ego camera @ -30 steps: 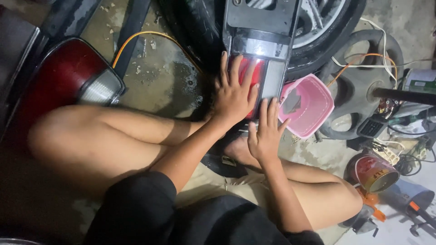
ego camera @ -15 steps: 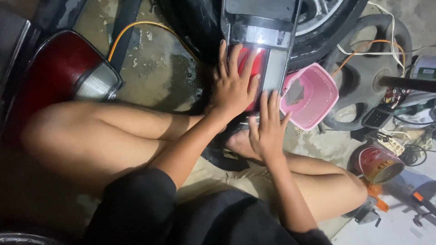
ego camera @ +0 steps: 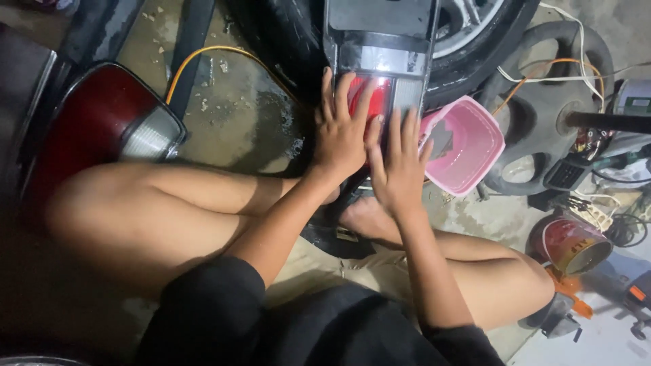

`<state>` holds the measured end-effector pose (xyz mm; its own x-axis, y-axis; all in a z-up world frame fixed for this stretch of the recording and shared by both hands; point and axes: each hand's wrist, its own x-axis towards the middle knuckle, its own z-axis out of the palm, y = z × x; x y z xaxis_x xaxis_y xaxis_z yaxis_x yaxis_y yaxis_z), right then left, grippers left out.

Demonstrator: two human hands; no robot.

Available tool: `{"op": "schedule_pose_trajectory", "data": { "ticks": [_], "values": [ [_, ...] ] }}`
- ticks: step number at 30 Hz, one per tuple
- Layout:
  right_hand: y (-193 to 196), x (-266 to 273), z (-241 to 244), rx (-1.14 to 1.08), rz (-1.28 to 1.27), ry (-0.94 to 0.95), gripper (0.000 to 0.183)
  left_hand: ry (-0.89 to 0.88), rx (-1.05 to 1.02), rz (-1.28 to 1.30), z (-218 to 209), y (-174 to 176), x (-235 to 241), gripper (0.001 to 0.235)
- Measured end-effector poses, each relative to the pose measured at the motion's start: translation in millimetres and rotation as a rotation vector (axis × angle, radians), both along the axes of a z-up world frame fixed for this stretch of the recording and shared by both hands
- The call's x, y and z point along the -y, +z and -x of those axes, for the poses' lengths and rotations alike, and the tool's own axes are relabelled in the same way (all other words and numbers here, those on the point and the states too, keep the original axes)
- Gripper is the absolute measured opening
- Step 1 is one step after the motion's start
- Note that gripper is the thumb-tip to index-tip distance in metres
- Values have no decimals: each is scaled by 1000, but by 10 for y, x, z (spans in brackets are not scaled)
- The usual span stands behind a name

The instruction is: Wet-sanding a car tail light lens by hand using sandpaper and water to restore the surface.

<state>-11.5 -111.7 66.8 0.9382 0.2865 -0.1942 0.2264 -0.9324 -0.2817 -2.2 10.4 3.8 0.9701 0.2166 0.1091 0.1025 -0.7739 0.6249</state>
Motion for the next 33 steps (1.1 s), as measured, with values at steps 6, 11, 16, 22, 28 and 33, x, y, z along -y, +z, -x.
{"op": "schedule_pose_trajectory", "data": {
  "ticks": [6, 11, 16, 22, 28, 33],
  "values": [
    [-159, 375, 629, -137, 44, -3, 76, 71, 107, -54, -4, -54, 54, 59],
    [-206, 116, -30, -20, -9, -2, 64, 11, 30, -30, 15, 0, 29, 61],
    [-67, -63, -337, 0, -55, -23, 63, 0, 25, -25, 14, 10, 2, 63],
    [-71, 271, 540, -42, -36, 49, 73, 9, 49, -64, 20, 60, -18, 63],
    [-192, 195, 205, 9, -12, 33, 70, -12, 4, -70, 32, 75, 7, 64],
    [-158, -45, -399, 11, 17, -22, 68, -18, 28, -68, 30, 59, -26, 63]
  ]
}}
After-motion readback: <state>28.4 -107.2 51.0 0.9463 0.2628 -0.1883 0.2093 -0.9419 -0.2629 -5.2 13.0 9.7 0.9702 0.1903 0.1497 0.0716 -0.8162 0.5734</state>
